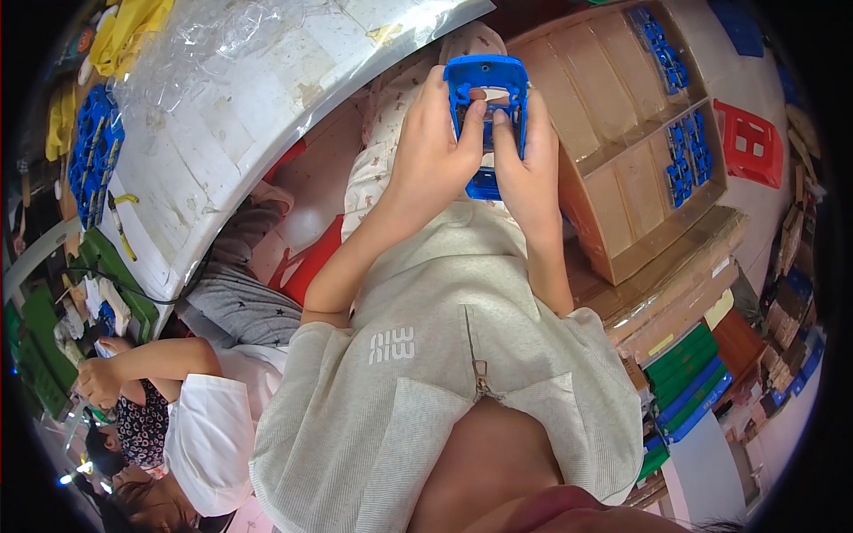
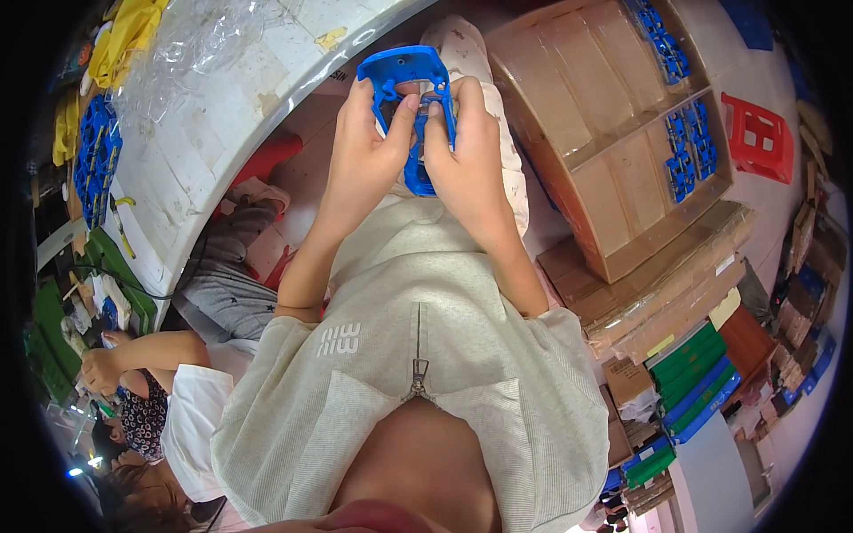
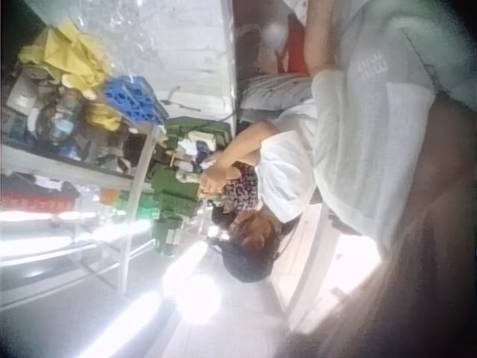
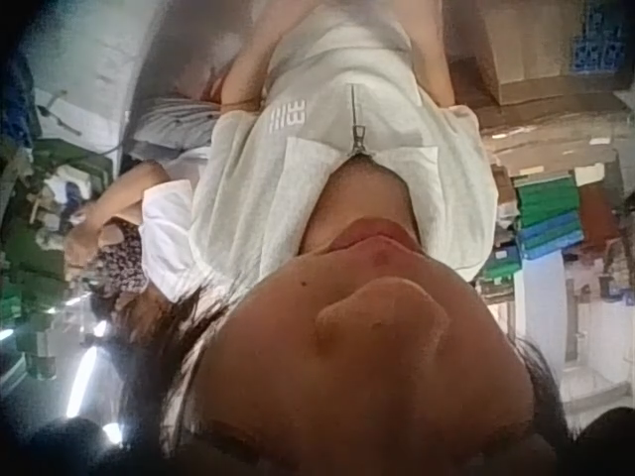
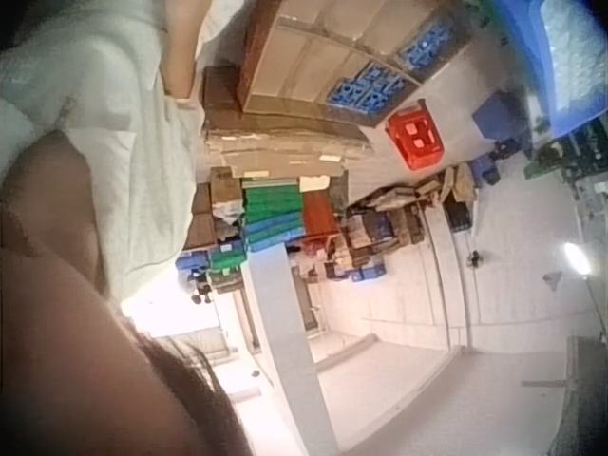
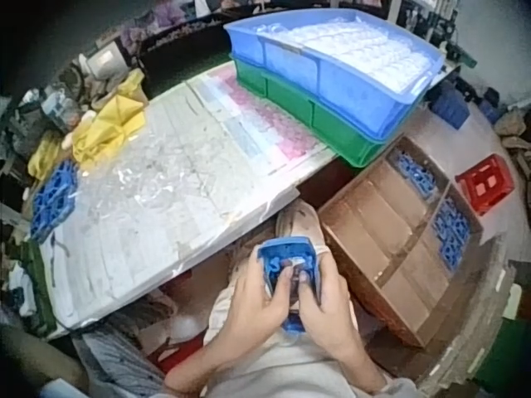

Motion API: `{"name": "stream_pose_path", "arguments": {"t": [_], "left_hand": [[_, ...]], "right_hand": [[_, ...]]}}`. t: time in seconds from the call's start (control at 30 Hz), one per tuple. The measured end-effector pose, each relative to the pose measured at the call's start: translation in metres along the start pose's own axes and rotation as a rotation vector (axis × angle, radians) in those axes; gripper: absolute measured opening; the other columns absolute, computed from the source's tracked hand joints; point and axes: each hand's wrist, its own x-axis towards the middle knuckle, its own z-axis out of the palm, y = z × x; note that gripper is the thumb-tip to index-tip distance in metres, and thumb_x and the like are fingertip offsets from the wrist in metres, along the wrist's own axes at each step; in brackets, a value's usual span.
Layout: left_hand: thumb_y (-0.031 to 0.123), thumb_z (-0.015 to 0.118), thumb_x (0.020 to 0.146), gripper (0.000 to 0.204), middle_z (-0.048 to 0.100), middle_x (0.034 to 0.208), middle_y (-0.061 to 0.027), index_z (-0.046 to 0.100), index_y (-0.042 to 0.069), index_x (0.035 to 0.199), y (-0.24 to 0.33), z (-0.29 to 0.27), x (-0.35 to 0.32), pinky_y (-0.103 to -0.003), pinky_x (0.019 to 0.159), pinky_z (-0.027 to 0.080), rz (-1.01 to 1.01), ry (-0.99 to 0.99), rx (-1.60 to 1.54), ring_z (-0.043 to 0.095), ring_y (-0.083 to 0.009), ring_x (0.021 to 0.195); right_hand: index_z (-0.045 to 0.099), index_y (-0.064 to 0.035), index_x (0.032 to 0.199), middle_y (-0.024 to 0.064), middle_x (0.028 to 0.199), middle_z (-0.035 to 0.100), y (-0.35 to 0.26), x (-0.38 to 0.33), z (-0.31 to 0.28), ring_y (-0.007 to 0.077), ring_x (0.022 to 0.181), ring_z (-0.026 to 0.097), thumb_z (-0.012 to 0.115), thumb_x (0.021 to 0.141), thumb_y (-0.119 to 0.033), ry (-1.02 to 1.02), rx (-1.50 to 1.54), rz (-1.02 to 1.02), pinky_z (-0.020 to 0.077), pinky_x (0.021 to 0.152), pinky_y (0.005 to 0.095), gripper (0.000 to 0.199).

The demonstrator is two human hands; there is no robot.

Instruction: The person unpacks plastic car windows from a container, inserts the windows into toy car bodies by hand, and places the assembled car bodies into a box.

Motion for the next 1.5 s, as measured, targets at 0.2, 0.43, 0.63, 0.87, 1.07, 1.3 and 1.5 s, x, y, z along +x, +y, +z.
{"name": "stream_pose_path", "arguments": {"t": [0.2, 0.43, 0.63, 0.87, 1.07, 1.3, 1.5], "left_hand": [[0.004, 0.051, 0.081, 0.014, 0.052, 0.077, -0.017, 0.042, -0.002, 0.089, -0.005, 0.001, 0.001, -0.036, 0.065, 0.041, 0.01, 0.018, -0.028, 0.053, -0.0284, 0.07], [0.003, 0.052, 0.08, 0.011, 0.054, 0.076, -0.0134, 0.044, -0.001, 0.087, -0.003, 0.001, 0.003, -0.033, 0.061, 0.041, 0.097, 0.12, 0.018, 0.052, -0.0233, 0.066], [0.002, 0.053, 0.08, 0.011, 0.056, 0.076, -0.0101, 0.044, 0.0, 0.087, -0.003, -0.002, 0.004, -0.029, 0.056, 0.041, 0.022, 0.12, -0.013, 0.051, -0.0154, 0.063], [0.001, 0.055, 0.078, 0.015, 0.056, 0.082, -0.0111, 0.046, 0.0, 0.091, 0.008, 0.0, 0.002, -0.028, 0.064, 0.045, -0.045, 0.104, -0.087, 0.055, -0.0167, 0.072], [0.001, 0.055, 0.08, 0.023, 0.058, 0.093, -0.0112, 0.048, -0.002, 0.102, -0.017, 0.011, -0.016, -0.03, 0.08, 0.043, -0.004, 0.052, -0.284, 0.054, -0.0155, 0.088], [0.006, 0.058, 0.082, 0.026, 0.059, 0.095, -0.0079, 0.049, -0.003, 0.105, -0.027, 0.013, -0.022, -0.026, 0.075, 0.045, -0.161, 0.041, -0.476, 0.055, -0.0126, 0.084], [0.008, 0.062, 0.079, 0.045, 0.05, 0.103, -0.0085, 0.039, -0.002, 0.117, -0.007, 0.002, -0.029, -0.027, 0.082, 0.041, 0.025, 0.035, 0.015, 0.05, -0.0141, 0.094]], "right_hand": [[0.041, -0.0002, 0.087, 0.0124, 0.067, 0.055, 0.006, 0.003, 0.001, 0.0158, 0.057, 0.055, 0.045, 0.084, -0.004, 0.018, -0.016, -0.093, 0.0417, 0.051, 0.028, 0.006], [0.044, 0.0009, 0.101, 0.011, 0.079, 0.058, 0.009, -0.002, -0.007, 0.0135, 0.07, 0.054, 0.043, 0.08, 0.0, -0.163, 0.118, -0.02, 0.0435, 0.064, 0.026, 0.021], [0.045, 0.0006, 0.102, 0.0103, 0.078, 0.058, 0.009, -0.004, -0.008, 0.0133, 0.07, 0.056, 0.041, 0.081, 0.003, -0.177, 0.128, 0.023, 0.0443, 0.064, 0.0259, 0.021], [0.044, 0.0013, 0.102, 0.0113, 0.078, 0.058, 0.014, -0.006, -0.006, 0.0127, 0.07, 0.056, 0.042, 0.084, 0.001, -0.146, 0.137, 0.048, 0.0448, 0.062, 0.0264, 0.018], [0.045, 0.002, 0.098, 0.0138, 0.079, 0.058, 0.018, -0.006, -0.005, 0.0159, 0.073, 0.057, 0.042, 0.084, 0.0, -0.098, 0.105, -0.027, 0.0441, 0.066, 0.0275, 0.015], [0.046, 0.0016, 0.097, 0.0153, 0.08, 0.058, 0.011, -0.009, 0.001, 0.0157, 0.074, 0.056, 0.043, 0.083, 0.0, -0.068, 0.116, -0.041, 0.0437, 0.067, 0.0279, 0.014], [0.044, 0.001, 0.1, 0.0162, 0.075, 0.056, 0.02, -0.01, 0.009, 0.0241, 0.072, 0.059, 0.048, 0.076, 0.0, -0.082, 0.158, 0.03, 0.0451, 0.065, 0.0304, 0.025]]}}
